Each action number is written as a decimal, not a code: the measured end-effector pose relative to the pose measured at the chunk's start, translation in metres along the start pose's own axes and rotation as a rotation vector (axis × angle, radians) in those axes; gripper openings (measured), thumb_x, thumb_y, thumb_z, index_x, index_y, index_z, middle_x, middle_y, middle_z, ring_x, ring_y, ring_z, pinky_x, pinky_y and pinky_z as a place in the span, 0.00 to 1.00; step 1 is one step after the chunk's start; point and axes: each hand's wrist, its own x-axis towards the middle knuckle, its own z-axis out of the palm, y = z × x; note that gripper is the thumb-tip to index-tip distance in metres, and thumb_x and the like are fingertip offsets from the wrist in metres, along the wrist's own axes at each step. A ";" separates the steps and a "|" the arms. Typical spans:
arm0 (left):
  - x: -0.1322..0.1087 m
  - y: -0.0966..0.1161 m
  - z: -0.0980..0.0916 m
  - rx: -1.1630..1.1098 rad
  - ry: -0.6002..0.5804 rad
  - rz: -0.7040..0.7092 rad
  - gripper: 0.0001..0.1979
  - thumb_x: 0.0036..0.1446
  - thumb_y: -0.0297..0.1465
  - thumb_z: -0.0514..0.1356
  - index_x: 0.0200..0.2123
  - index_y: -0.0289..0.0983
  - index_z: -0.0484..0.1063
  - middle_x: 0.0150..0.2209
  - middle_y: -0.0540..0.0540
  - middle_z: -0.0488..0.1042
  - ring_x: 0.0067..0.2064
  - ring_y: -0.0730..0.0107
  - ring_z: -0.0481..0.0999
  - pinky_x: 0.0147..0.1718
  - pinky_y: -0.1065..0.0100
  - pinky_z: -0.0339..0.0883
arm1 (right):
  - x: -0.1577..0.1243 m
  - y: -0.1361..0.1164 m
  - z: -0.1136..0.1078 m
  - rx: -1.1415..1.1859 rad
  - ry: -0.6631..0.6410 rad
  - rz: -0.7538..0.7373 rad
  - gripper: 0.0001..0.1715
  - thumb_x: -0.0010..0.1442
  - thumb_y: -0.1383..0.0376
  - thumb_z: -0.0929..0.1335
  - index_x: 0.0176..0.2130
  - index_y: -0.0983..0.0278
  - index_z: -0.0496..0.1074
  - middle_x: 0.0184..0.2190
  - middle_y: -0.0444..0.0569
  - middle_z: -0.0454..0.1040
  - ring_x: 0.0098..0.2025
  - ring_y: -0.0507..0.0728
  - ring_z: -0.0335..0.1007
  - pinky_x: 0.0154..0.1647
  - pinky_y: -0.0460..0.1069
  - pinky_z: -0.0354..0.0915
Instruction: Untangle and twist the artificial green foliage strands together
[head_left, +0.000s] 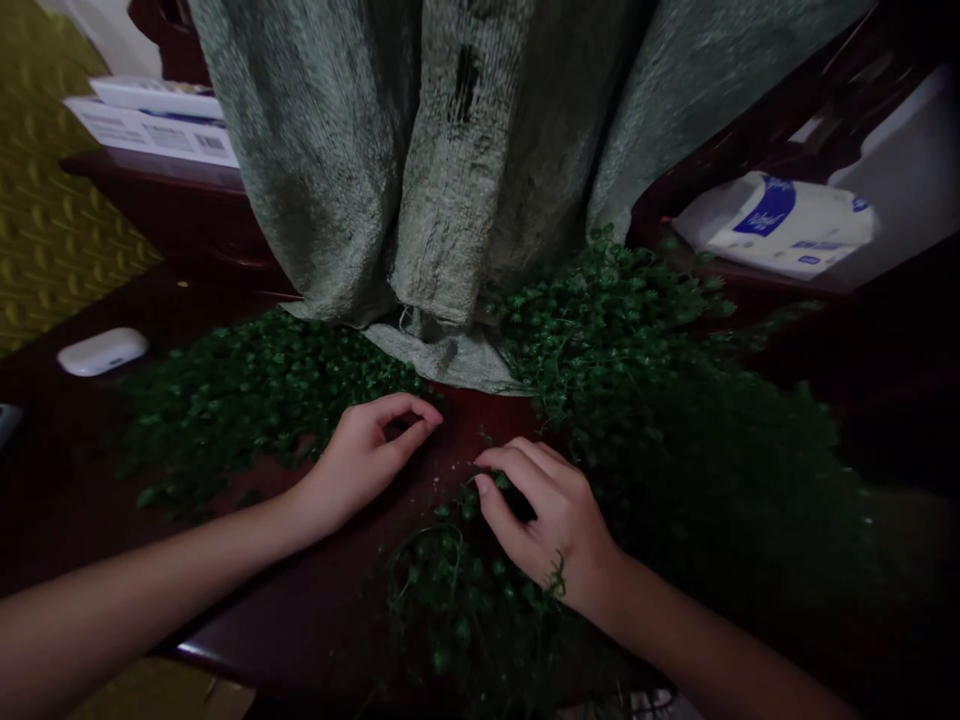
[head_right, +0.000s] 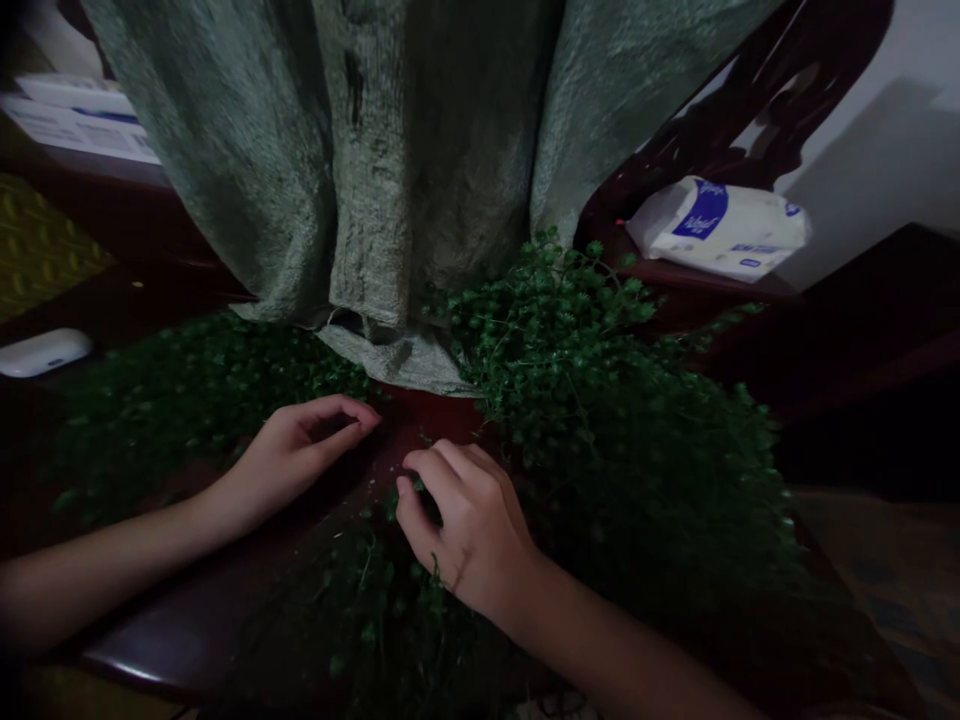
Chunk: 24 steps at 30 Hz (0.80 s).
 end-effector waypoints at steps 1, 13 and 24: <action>0.000 -0.001 0.000 0.019 0.010 0.017 0.09 0.58 0.34 0.58 0.35 0.36 0.75 0.38 0.45 0.78 0.42 0.63 0.76 0.43 0.65 0.68 | 0.000 0.000 -0.001 0.009 0.018 -0.018 0.08 0.64 0.70 0.63 0.40 0.64 0.72 0.31 0.48 0.74 0.34 0.55 0.71 0.39 0.51 0.65; -0.010 0.010 -0.001 0.227 0.119 0.298 0.07 0.58 0.31 0.59 0.38 0.36 0.76 0.46 0.42 0.71 0.46 0.63 0.73 0.41 0.67 0.68 | -0.006 0.007 0.006 0.216 0.091 0.155 0.11 0.59 0.65 0.71 0.39 0.59 0.64 0.31 0.44 0.75 0.33 0.53 0.75 0.34 0.46 0.69; -0.020 0.013 0.014 -0.099 -0.334 0.276 0.06 0.58 0.31 0.62 0.34 0.35 0.77 0.34 0.45 0.75 0.36 0.69 0.75 0.36 0.70 0.67 | -0.003 0.005 0.001 0.071 -0.073 -0.071 0.09 0.63 0.69 0.65 0.29 0.62 0.63 0.24 0.42 0.67 0.28 0.52 0.64 0.31 0.46 0.60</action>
